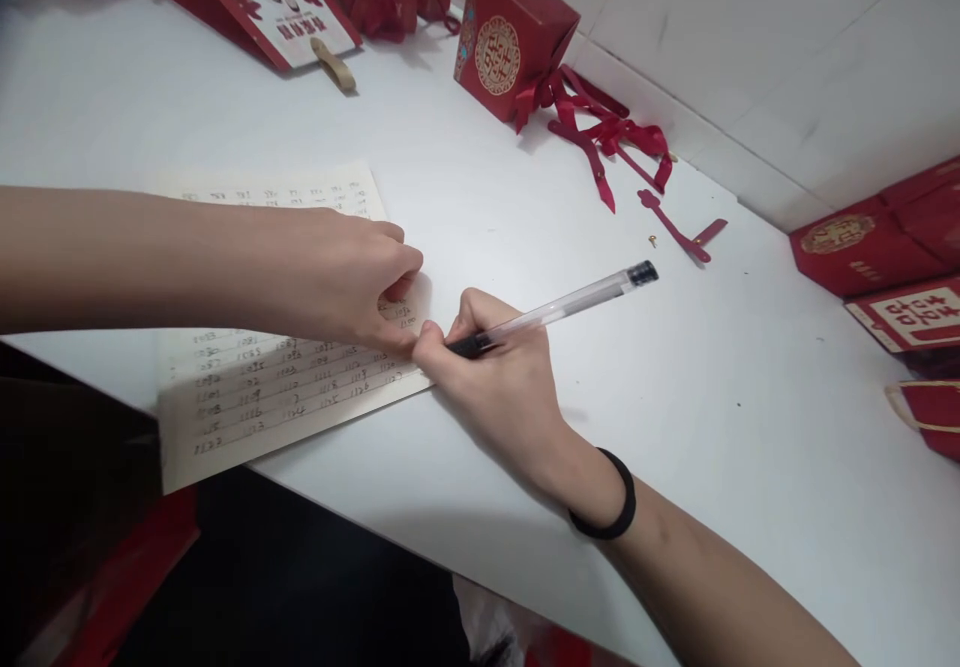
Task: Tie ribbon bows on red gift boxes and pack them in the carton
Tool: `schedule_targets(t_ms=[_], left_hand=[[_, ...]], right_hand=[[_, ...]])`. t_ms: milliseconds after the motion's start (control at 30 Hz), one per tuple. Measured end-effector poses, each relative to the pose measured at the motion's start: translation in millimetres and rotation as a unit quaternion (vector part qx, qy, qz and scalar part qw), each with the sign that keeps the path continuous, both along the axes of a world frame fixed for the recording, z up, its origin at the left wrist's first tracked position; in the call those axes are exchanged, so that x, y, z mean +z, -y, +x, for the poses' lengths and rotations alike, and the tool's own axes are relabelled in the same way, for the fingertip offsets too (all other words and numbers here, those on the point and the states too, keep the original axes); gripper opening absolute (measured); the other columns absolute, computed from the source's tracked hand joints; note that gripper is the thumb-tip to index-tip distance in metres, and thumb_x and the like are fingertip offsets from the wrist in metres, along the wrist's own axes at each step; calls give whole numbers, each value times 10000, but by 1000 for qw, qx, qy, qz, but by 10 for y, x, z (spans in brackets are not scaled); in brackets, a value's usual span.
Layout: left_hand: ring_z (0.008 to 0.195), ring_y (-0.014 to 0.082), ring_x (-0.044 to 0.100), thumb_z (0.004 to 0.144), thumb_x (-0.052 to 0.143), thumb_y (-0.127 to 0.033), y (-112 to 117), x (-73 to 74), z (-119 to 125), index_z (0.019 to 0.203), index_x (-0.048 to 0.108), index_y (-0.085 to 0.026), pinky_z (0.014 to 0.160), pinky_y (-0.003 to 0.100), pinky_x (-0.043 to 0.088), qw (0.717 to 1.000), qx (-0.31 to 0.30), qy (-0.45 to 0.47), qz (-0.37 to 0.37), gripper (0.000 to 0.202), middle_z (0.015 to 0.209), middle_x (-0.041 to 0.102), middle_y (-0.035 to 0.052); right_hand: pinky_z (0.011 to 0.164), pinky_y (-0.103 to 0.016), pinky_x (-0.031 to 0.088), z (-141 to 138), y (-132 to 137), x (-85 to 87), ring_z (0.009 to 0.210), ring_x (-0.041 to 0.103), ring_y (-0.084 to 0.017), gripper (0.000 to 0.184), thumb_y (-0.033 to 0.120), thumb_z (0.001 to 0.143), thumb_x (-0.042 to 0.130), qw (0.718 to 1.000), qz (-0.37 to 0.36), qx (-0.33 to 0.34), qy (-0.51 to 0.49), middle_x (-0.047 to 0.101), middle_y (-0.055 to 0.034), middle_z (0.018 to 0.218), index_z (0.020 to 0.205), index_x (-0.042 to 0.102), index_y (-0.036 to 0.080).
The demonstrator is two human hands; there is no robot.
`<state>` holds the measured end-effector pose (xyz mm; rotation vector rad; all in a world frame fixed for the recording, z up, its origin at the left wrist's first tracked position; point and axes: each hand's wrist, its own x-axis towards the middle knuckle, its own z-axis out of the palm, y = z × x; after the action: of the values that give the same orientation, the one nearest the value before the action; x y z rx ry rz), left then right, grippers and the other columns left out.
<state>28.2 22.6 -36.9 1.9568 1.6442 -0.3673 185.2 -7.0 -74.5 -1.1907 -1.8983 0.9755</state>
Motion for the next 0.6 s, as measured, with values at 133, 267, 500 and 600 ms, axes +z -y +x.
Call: schedule_targets(t_ms=[133,267,500,600], left_hand=[[1058,349,478,743,349,-481,-18,-26,8,806,608,-125,865,410,327,1000,17,6,1,445,842,521,38],[1064,388,467,731,386,-469,-32,-62,10,783,602,-119,846,439,324,1000,21,-4,-6,414,795,508,31],[924,339,541,577,591,-533,-9,-56,41,776,568,-123,815,444,389,1000,4,-24,19,456,752,494,16],[911,338,549,531,625,-554,-3,-37,56,755,551,-120,812,449,405,999,12,-28,22,494,766,490,13]], right_hand=[[421,-199,281,-10,4,4,419,354,-66,349,130,734,565,999,10,7,31,352,79,448,522,295,191],[420,-193,276,-17,8,3,427,354,-65,348,135,735,572,999,18,9,48,356,77,453,526,299,190],[412,-202,274,-34,5,34,417,333,-67,347,109,705,544,999,17,-6,48,323,79,443,517,267,200],[416,-201,281,-39,2,35,425,333,-70,341,117,705,541,999,21,-12,48,323,77,449,523,266,201]])
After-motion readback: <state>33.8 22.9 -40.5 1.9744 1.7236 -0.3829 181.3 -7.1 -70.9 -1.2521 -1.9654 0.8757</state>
